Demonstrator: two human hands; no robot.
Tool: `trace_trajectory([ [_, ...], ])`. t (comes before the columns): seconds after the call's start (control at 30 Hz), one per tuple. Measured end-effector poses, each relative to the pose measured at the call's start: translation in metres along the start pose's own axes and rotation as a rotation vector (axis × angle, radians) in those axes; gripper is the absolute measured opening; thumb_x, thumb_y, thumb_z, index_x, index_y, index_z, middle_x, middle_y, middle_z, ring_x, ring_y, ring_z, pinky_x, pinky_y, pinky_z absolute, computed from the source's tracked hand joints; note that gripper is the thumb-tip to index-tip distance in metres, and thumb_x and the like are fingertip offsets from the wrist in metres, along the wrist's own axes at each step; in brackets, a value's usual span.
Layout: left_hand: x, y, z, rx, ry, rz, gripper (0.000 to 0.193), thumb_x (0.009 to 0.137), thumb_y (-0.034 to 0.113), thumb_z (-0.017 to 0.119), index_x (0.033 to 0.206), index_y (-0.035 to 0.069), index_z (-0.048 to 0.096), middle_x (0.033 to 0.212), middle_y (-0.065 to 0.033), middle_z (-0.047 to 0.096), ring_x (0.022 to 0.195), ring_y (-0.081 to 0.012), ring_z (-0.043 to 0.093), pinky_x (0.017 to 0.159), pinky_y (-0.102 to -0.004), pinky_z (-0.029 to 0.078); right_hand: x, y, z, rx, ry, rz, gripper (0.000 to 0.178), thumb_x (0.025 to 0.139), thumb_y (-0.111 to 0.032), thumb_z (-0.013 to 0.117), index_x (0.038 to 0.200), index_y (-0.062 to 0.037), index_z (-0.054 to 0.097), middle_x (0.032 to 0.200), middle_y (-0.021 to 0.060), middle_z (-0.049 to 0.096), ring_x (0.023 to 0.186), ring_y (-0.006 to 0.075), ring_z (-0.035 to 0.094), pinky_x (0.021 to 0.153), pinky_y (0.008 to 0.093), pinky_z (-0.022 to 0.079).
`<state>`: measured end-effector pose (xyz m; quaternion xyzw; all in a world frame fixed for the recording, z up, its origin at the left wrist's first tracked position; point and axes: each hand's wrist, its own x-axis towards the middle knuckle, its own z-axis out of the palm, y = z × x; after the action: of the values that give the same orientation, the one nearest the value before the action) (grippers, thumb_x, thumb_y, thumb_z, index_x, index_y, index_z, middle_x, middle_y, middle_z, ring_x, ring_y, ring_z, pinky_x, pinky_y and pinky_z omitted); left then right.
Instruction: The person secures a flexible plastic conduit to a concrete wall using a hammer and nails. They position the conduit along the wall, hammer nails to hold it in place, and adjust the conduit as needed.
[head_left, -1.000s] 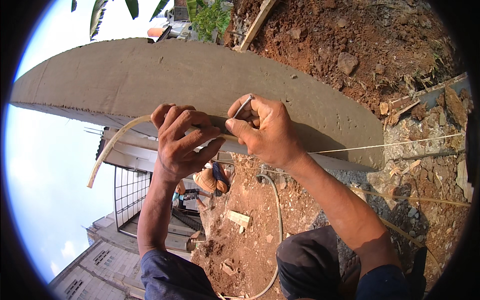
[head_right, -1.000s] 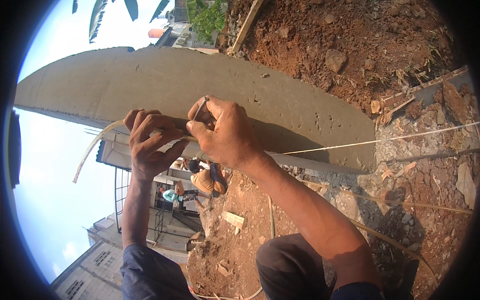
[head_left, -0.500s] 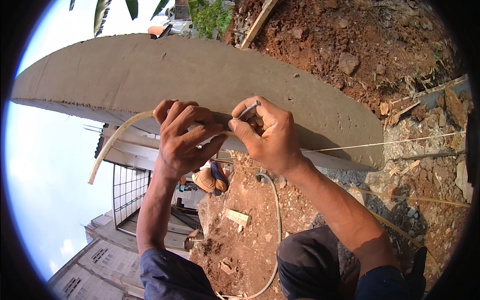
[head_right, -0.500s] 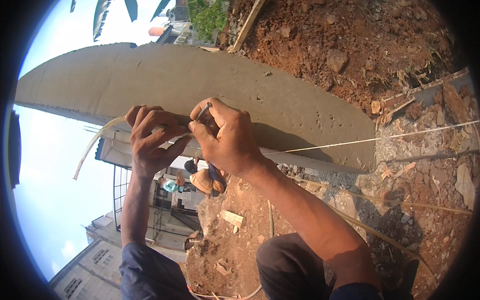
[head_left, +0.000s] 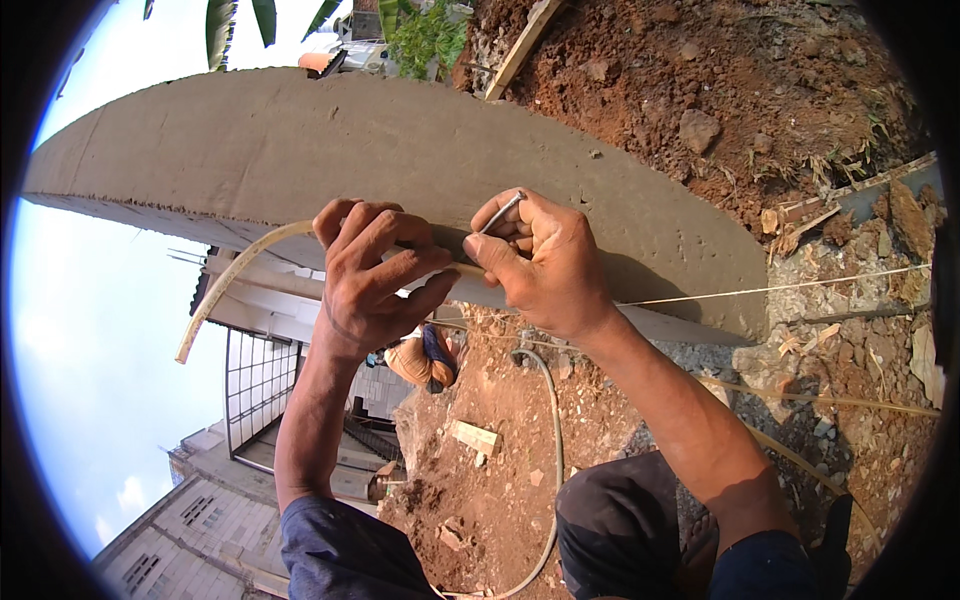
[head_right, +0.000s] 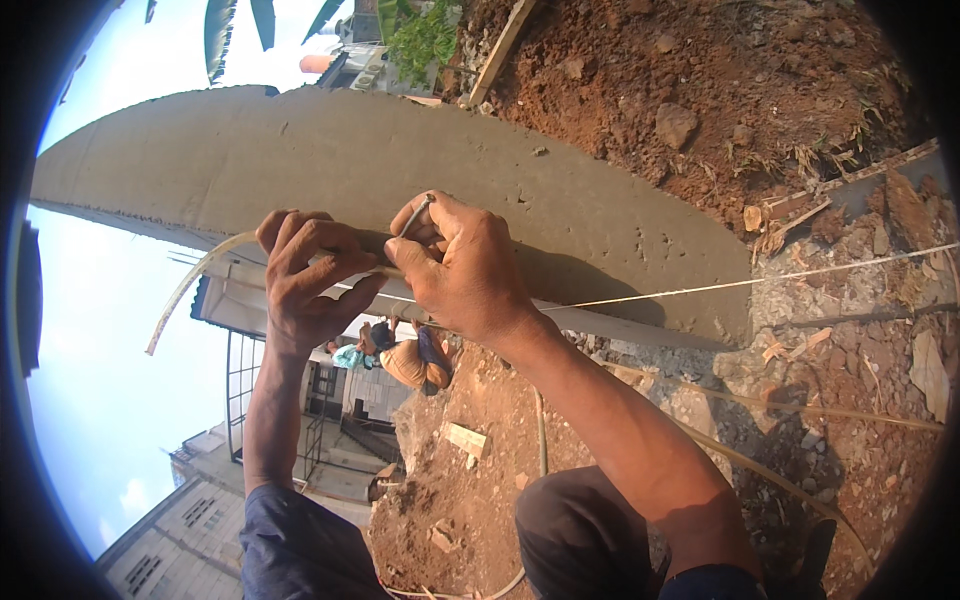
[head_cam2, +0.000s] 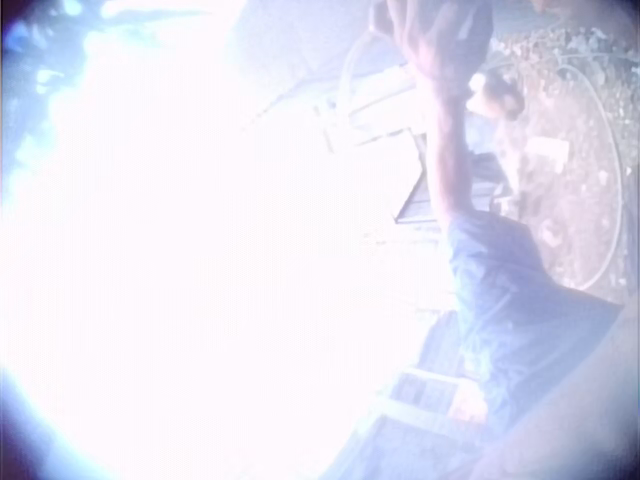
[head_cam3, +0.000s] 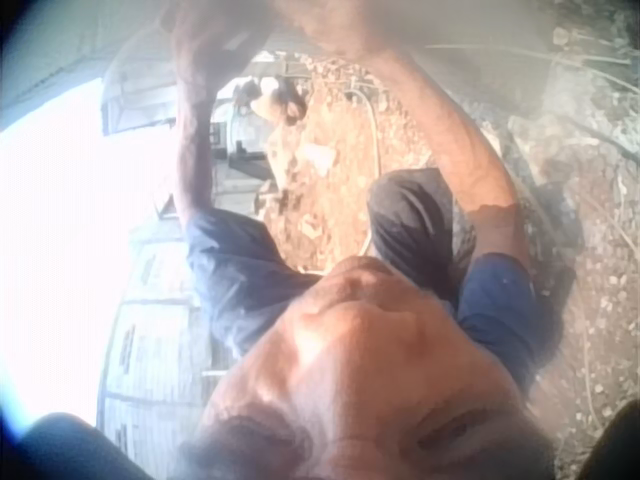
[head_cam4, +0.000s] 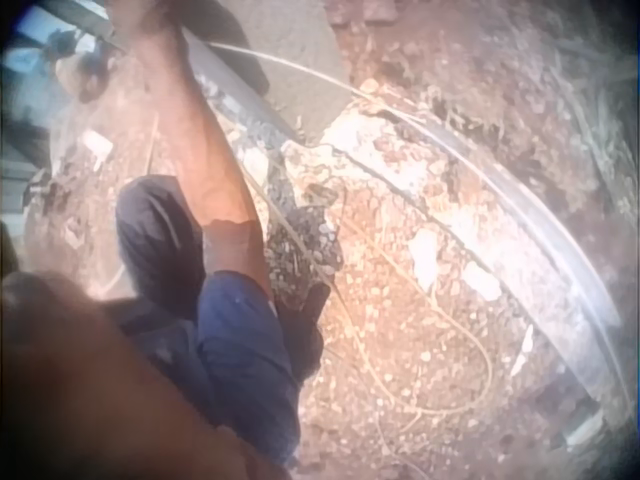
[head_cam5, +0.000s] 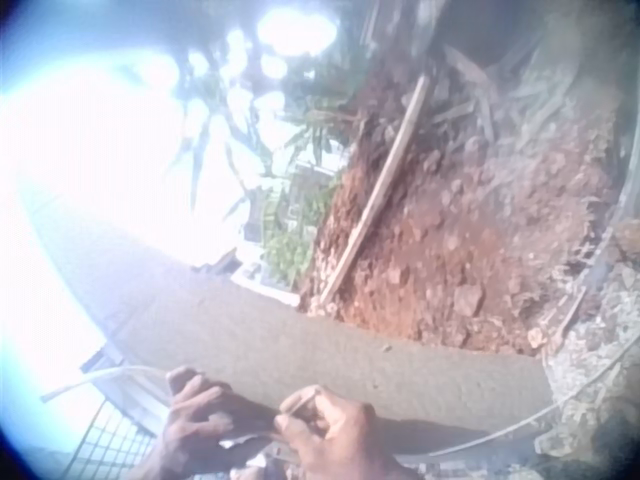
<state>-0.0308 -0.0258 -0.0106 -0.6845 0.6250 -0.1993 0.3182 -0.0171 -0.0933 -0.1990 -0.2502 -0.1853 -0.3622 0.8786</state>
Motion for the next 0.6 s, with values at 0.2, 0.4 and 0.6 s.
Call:
trace_trajectory([
  [0.2, -0.0012, -0.0004, 0.0011, -0.002, 0.012, 0.002, 0.031, 0.056, 0.012, 0.086, 0.083, 0.017, 0.073, 0.086, 0.0038, 0.064, 0.085, -0.0169, 0.058, 0.086, -0.0392, 0.035, -0.001, -0.0027, 0.0005, -0.017, -0.008, 0.029, 0.011, 0.091, -0.008, 0.065, 0.093, 0.0013, 0.06, 0.075, 0.0032, 0.064, 0.064, 0.0047, 0.059, 0.055, 0.0206, 0.049],
  [0.4, -0.0009, -0.0001, 0.0007, 0.008, 0.002, -0.009, 0.031, 0.056, 0.013, 0.087, 0.084, 0.018, 0.074, 0.086, 0.0041, 0.064, 0.085, -0.0165, 0.058, 0.086, -0.0394, 0.036, -0.003, 0.0003, 0.0022, -0.008, 0.021, -0.024, 0.009, 0.091, -0.006, 0.065, 0.091, 0.0018, 0.06, 0.075, 0.0033, 0.063, 0.064, 0.0049, 0.059, 0.055, 0.0206, 0.048],
  [0.6, -0.0027, -0.0024, 0.0018, 0.003, 0.005, 0.005, 0.026, 0.059, 0.015, 0.085, 0.081, 0.017, 0.071, 0.087, 0.0039, 0.063, 0.086, -0.0173, 0.058, 0.086, -0.04, 0.034, -0.002, -0.0027, 0.0027, 0.011, 0.023, 0.021, 0.009, 0.09, -0.005, 0.065, 0.092, 0.0028, 0.06, 0.075, 0.0042, 0.064, 0.064, 0.0055, 0.06, 0.053, 0.0203, 0.048],
])
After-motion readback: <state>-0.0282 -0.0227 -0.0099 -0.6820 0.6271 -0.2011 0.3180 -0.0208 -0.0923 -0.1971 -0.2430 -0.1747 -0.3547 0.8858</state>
